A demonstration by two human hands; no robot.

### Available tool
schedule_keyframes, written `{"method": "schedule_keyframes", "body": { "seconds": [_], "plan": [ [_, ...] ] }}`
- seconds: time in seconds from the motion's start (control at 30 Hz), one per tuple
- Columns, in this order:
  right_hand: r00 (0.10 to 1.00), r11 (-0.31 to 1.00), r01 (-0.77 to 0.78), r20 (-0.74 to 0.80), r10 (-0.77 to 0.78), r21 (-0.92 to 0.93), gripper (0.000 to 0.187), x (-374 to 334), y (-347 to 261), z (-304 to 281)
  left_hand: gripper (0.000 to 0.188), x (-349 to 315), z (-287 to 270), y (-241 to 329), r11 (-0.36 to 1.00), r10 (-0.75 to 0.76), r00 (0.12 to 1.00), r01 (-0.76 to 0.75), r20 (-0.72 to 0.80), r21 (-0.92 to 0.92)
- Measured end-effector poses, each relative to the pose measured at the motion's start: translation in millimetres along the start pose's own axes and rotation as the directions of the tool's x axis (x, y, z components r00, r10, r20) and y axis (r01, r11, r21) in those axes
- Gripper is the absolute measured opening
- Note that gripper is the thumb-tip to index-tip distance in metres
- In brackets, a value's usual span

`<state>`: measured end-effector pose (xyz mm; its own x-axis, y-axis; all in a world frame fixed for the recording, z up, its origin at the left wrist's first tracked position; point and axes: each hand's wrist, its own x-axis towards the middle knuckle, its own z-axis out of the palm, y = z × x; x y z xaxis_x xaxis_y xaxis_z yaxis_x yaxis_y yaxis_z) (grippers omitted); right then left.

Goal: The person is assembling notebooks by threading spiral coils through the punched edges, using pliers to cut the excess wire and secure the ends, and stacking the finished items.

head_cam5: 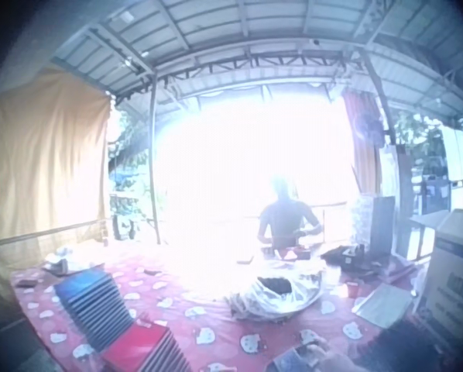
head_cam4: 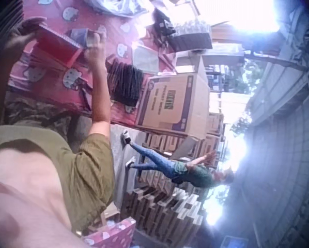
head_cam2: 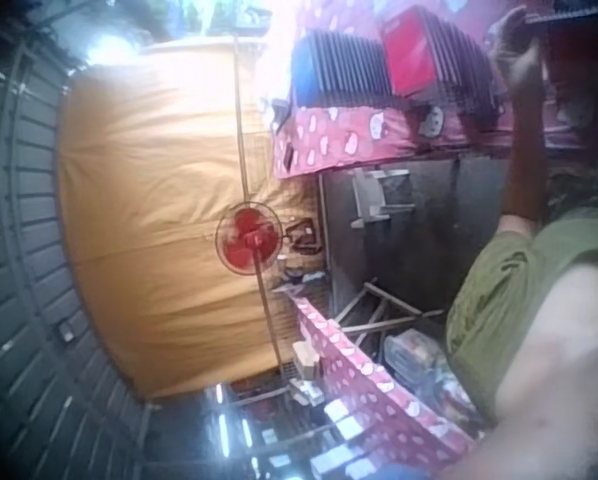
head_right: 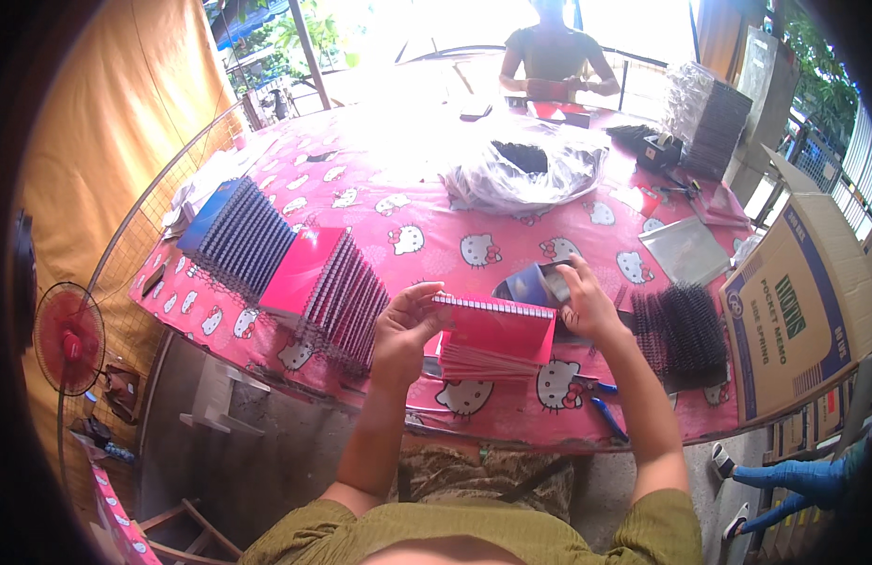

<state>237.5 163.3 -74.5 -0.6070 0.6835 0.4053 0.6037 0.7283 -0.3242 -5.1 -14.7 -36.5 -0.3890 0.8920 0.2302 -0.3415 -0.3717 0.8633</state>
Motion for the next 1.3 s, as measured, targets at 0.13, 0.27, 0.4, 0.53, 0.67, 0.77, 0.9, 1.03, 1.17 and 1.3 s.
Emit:
{"method": "schedule_keyframes", "body": {
  "seconds": [0.13, 0.27, 0.4, 0.53, 0.67, 0.77, 0.9, 1.03, 1.17, 1.3],
  "plan": [
    [0.959, 0.922, -0.284, -0.072, 0.275, -0.264, 0.056, -42.9, -10.0, -10.5, 0.029, 6.3, -5.3, -15.3, 0.999, 0.001, 1.0, 0.0, 0.017, -0.048],
    [0.901, 0.832, -0.413, -0.029, 0.434, -0.37, 0.057, -78.4, 18.7, -24.1, 0.028, 9.4, -8.9, -19.6, 0.993, 0.096, 0.99, -0.087, 0.105, -0.082],
    [0.96, 0.933, -0.269, -0.136, 0.243, -0.239, 0.053, -116.5, 16.9, -54.9, 0.021, 8.2, 2.9, -3.9, 0.992, -0.009, 0.998, 0.016, 0.054, -0.128],
    [1.0, 0.999, -0.001, 0.027, 0.002, -0.047, 0.061, -153.8, -21.3, -45.0, 0.018, 26.7, 16.4, -19.9, 0.96, 0.18, 0.974, -0.204, 0.136, 0.194],
    [0.966, 0.929, -0.11, 0.182, 0.183, -0.354, 0.06, -187.0, -43.4, -38.5, 0.019, -4.9, 49.0, 24.2, 0.716, 0.619, 0.775, -0.624, 0.131, 0.313],
    [0.986, 0.92, -0.037, 0.137, 0.098, -0.391, 0.055, -185.9, -48.8, -40.3, 0.023, -27.3, 53.0, 10.8, 0.3, 0.757, 0.512, -0.825, 0.407, 0.479],
    [0.968, 0.924, -0.183, 0.104, 0.229, -0.335, 0.043, -186.8, -42.2, -42.3, 0.023, -52.1, 37.3, -46.3, 0.49, 0.578, 0.683, -0.728, 0.447, 0.479],
    [0.972, 0.961, -0.215, -0.057, 0.227, 0.172, 0.034, -151.4, -107.8, -57.8, 0.022, -54.9, 31.5, -35.9, 0.552, 0.67, 0.668, -0.74, 0.323, 0.385],
    [0.973, 0.916, -0.173, -0.08, 0.215, 0.361, 0.028, -134.9, -142.8, -60.0, 0.023, -54.3, 29.1, -35.9, 0.557, 0.657, 0.655, -0.756, 0.374, 0.345],
    [0.979, 0.918, -0.103, -0.126, 0.162, 0.382, 0.027, -120.8, -160.4, -60.5, 0.023, -57.3, 34.1, -41.4, 0.586, 0.64, 0.7, -0.711, 0.317, 0.387]
  ]
}}
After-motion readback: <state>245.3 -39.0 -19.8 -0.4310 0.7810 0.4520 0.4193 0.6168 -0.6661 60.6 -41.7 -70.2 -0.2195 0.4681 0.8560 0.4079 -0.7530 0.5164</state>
